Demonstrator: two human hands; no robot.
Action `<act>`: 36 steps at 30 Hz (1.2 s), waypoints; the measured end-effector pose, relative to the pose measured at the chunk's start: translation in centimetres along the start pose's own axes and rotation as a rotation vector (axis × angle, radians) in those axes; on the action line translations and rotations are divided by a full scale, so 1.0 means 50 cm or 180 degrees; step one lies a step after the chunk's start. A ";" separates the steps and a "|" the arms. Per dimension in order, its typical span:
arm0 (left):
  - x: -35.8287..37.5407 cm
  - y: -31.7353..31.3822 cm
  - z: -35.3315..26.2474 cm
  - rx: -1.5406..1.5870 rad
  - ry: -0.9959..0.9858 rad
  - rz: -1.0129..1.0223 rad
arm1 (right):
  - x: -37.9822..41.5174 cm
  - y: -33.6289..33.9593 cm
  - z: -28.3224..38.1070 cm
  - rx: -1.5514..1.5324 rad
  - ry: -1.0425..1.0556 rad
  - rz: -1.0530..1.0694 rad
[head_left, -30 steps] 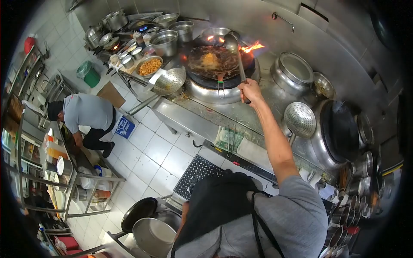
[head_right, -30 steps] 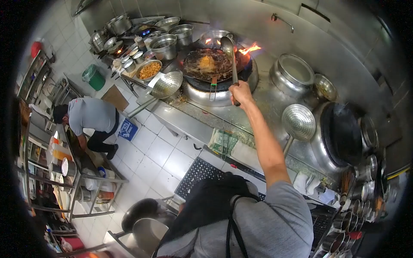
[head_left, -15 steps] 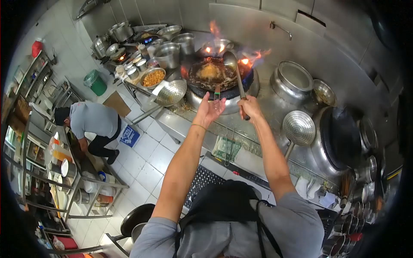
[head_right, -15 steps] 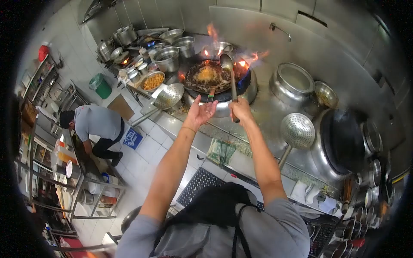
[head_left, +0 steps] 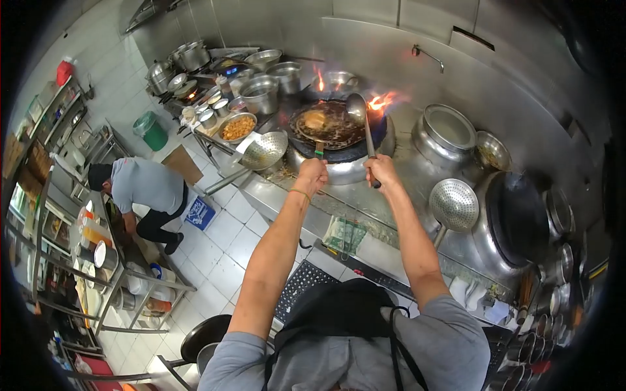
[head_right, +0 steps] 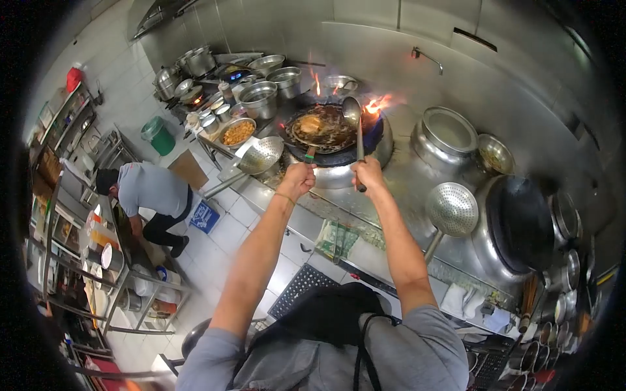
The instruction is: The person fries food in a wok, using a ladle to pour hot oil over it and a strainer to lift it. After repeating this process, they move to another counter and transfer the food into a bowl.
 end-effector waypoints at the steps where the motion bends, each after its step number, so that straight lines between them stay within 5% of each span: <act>1: 0.002 -0.003 0.000 0.0035 -0.0020 0.0003 | -0.001 -0.005 -0.002 -0.0230 -0.0188 0.0024; 2: 0.004 -0.006 -0.002 0.0069 -0.0039 0.0008 | -0.012 -0.003 -0.003 -0.0215 -0.0185 0.0052; 5: 0.005 -0.006 -0.005 0.0245 -0.0046 0.0044 | -0.043 -0.006 -0.014 -0.2352 -0.0728 0.0921; 14: 0.016 -0.003 -0.014 0.0326 -0.0048 0.0118 | -0.041 -0.023 0.055 -0.2597 -0.0456 0.1350; 24: 0.046 -0.013 0.000 0.1158 -0.0132 0.0157 | -0.030 -0.078 0.075 -0.1730 -0.0615 0.1136; 28: 0.060 -0.018 0.015 0.1494 -0.0383 -0.0001 | -0.020 -0.080 0.049 -0.0620 0.0100 0.0917; 31: 0.072 -0.013 0.018 0.1289 -0.0751 -0.0179 | -0.024 -0.063 0.024 0.0611 0.0443 0.0046; 36: 0.108 -0.017 0.025 0.0855 -0.1034 -0.0218 | -0.020 -0.038 0.009 0.0302 0.0014 0.0133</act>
Point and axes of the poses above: each hand's wrist, its own x-axis away from the middle knuckle, its own y-axis out of the back of the hand, z = x × y, the point moved 5 cm from there along -x, towards the middle knuckle, and after that the axes turned 10 degrees about x, right-handed, at the moved point
